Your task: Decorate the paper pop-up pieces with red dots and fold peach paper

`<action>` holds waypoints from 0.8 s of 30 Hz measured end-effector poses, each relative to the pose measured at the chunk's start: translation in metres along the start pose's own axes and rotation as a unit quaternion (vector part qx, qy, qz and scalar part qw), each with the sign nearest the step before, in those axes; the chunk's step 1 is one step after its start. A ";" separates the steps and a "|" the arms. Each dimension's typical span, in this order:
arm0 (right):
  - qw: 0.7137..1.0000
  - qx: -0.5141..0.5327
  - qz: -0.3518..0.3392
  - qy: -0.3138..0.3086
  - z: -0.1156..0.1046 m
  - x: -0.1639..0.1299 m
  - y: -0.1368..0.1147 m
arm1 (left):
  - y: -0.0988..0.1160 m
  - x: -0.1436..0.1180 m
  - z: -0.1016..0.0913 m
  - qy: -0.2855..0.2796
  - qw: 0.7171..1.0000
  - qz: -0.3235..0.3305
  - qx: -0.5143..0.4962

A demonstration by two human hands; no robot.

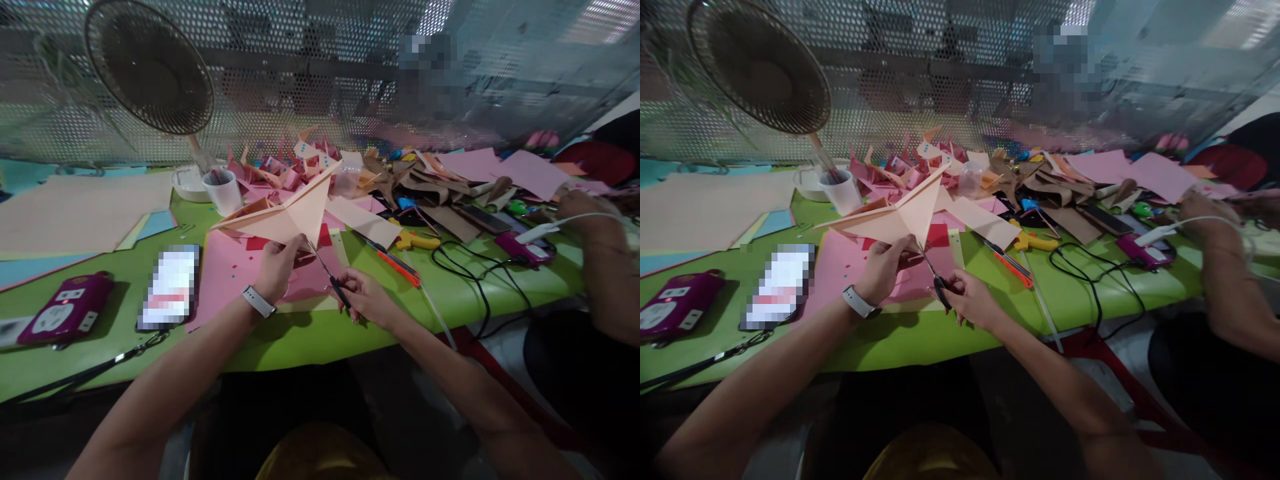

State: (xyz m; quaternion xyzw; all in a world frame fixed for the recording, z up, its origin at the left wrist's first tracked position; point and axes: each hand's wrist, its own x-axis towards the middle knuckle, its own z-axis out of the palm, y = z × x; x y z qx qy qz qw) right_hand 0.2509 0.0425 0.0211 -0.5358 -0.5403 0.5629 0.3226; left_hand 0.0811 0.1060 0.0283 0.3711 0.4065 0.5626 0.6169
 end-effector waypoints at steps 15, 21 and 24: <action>1.000 -0.010 -0.006 0.010 0.000 0.001 0.006 | -0.002 0.001 -0.001 0.002 1.000 -0.001 0.005; 0.999 0.021 -0.037 0.017 0.000 0.006 0.012 | -0.004 0.002 -0.003 -0.004 1.000 -0.008 -0.004; 0.999 0.030 -0.035 0.010 -0.002 0.007 0.013 | -0.005 0.003 -0.005 -0.011 1.000 -0.009 -0.012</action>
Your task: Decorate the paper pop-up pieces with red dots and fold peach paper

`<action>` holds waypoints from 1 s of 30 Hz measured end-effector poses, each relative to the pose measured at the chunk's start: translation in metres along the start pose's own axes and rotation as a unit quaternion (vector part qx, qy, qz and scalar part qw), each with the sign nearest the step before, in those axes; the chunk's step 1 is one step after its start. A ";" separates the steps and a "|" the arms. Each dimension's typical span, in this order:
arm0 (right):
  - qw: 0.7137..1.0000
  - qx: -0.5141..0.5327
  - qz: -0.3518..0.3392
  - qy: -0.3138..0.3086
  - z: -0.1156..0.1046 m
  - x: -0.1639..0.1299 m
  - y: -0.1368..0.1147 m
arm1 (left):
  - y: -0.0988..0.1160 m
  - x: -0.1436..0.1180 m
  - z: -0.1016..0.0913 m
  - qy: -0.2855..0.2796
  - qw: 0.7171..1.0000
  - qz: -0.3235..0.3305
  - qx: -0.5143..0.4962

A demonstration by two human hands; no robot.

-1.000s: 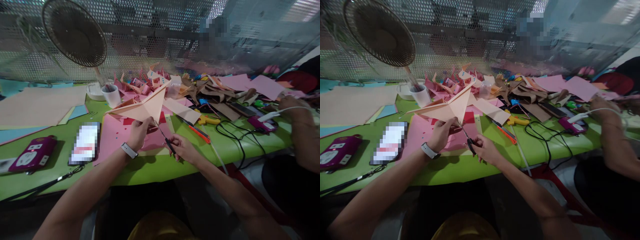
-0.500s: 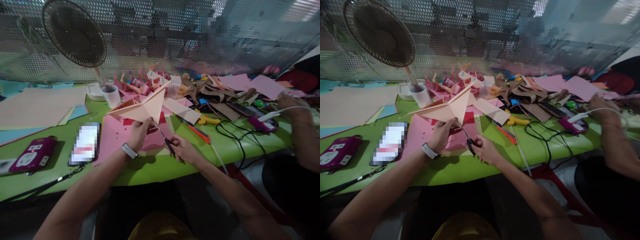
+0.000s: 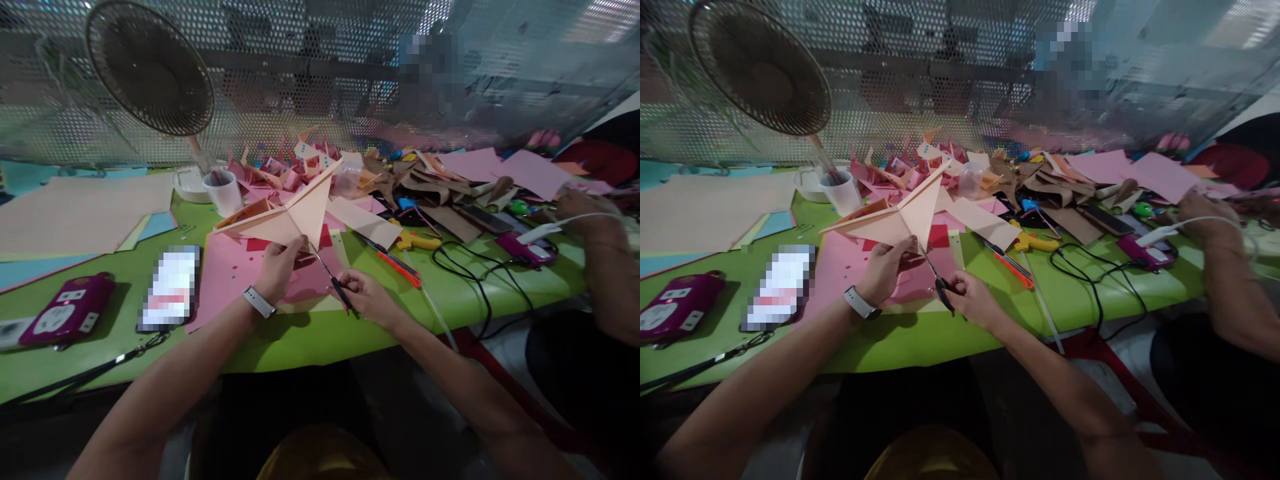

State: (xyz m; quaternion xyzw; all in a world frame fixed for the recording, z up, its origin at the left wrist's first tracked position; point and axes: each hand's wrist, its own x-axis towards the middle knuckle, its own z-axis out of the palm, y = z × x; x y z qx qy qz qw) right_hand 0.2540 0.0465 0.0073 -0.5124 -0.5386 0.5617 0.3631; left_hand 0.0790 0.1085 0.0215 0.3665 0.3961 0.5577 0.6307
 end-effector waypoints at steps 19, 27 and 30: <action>0.999 0.027 0.027 0.004 -0.002 0.000 -0.005 | -0.006 0.008 -0.004 0.055 0.998 -0.023 -0.031; 0.999 0.028 0.017 0.022 0.000 0.000 -0.005 | -0.007 0.007 -0.001 0.043 0.997 -0.022 -0.057; 0.999 0.028 0.019 0.021 0.000 0.000 -0.005 | -0.006 0.006 0.000 0.047 0.997 -0.026 -0.061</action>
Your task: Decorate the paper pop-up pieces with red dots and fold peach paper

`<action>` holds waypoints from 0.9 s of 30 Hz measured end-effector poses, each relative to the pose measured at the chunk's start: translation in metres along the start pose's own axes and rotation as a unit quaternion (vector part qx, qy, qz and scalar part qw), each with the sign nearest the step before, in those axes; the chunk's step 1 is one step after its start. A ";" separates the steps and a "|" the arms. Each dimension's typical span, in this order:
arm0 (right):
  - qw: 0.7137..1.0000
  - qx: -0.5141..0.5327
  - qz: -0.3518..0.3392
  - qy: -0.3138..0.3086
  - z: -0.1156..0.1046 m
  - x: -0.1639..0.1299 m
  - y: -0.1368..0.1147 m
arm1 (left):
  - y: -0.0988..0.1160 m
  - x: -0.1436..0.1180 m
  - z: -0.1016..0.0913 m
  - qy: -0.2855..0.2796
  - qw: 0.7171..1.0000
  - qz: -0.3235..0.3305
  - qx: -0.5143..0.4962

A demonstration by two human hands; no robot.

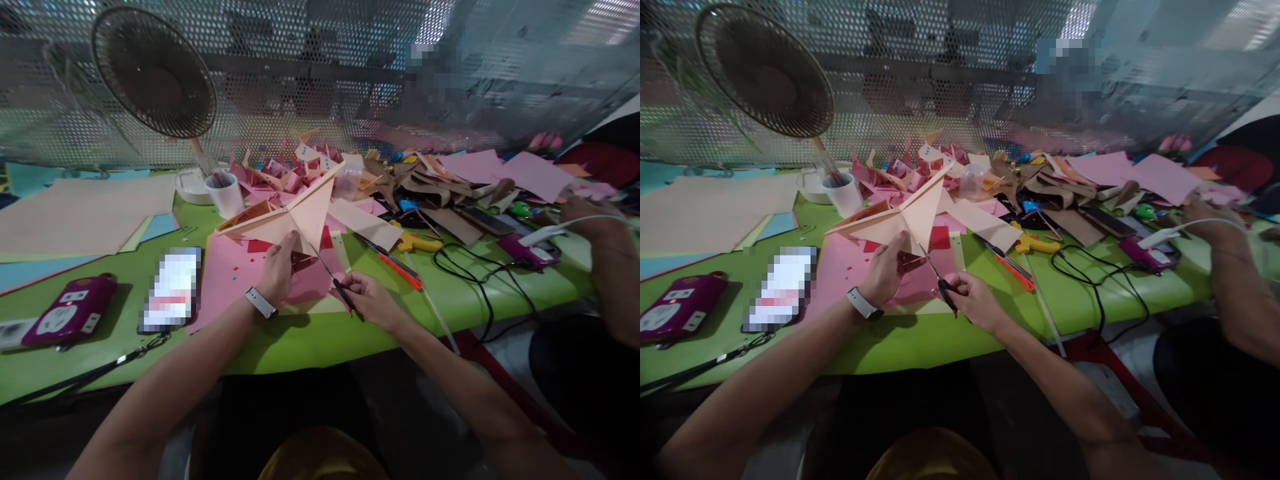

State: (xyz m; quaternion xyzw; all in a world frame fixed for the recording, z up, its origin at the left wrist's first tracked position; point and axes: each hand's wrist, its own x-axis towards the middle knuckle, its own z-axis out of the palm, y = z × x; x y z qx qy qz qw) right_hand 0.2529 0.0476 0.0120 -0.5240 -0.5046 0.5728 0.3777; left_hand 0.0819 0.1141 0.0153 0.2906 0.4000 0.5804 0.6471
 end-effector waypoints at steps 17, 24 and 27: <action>0.999 0.023 -0.021 -0.011 0.000 0.004 0.003 | -0.003 -0.008 0.003 -0.040 0.999 0.014 -0.005; 0.999 0.036 -0.031 -0.020 -0.002 0.006 0.009 | -0.004 -0.009 0.003 -0.046 0.999 0.016 -0.002; 0.999 0.040 -0.026 -0.010 -0.001 0.006 0.009 | -0.004 -0.008 0.003 -0.042 0.999 0.015 0.012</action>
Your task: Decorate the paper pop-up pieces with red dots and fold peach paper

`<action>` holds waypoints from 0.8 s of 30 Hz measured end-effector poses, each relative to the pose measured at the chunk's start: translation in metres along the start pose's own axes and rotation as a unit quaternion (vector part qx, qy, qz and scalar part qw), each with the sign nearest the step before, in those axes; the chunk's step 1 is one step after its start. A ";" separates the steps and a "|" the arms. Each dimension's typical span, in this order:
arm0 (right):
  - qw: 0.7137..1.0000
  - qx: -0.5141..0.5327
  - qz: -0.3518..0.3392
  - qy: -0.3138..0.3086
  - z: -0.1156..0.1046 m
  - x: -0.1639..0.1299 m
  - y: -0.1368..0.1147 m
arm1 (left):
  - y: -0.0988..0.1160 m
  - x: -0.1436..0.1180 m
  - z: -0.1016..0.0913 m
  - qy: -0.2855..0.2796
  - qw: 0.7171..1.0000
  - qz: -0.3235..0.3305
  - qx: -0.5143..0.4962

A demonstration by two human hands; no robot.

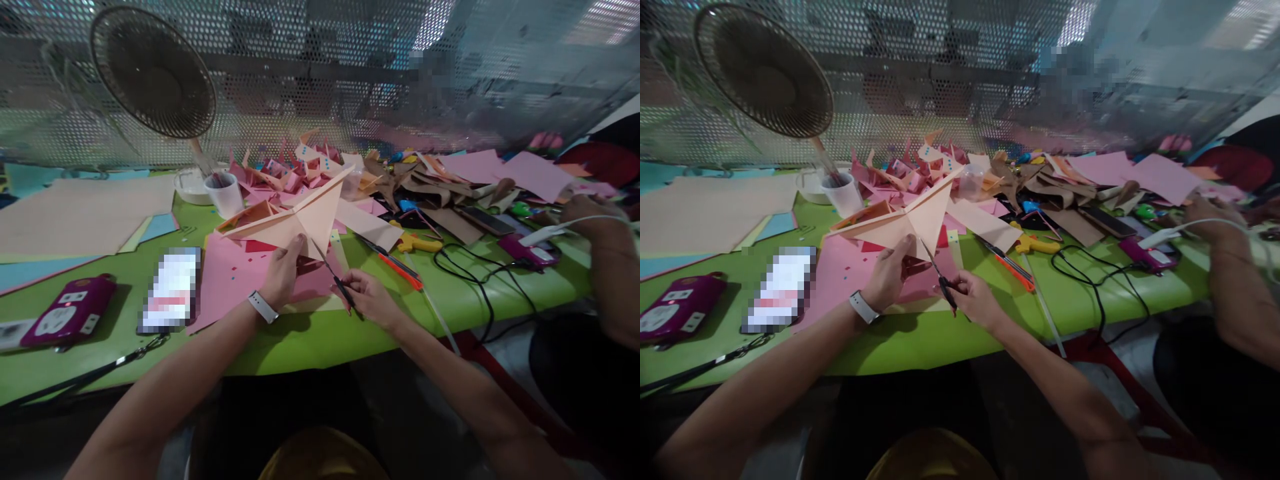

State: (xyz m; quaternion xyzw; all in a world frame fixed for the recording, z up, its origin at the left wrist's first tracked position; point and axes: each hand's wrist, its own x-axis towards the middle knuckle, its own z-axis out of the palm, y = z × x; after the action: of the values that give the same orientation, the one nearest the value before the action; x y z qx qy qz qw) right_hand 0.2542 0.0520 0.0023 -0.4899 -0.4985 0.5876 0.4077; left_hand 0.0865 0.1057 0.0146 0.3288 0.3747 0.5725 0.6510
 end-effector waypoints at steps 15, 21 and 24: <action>1.000 -0.021 -0.018 -0.007 0.001 0.001 -0.003 | -0.002 -0.005 0.002 -0.029 0.999 -0.008 0.039; 1.000 -0.021 -0.021 -0.005 -0.001 0.002 0.000 | -0.002 -0.006 0.002 -0.033 0.997 -0.009 0.065; 1.000 -0.023 -0.019 -0.003 -0.001 0.001 -0.004 | -0.002 -0.009 0.003 -0.043 0.995 -0.005 0.093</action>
State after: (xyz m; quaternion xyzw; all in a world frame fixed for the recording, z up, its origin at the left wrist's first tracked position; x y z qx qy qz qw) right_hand 0.2548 0.0541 0.0056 -0.4882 -0.5223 0.5694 0.4057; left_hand 0.0897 0.0966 0.0155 0.4103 0.3991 0.5173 0.6363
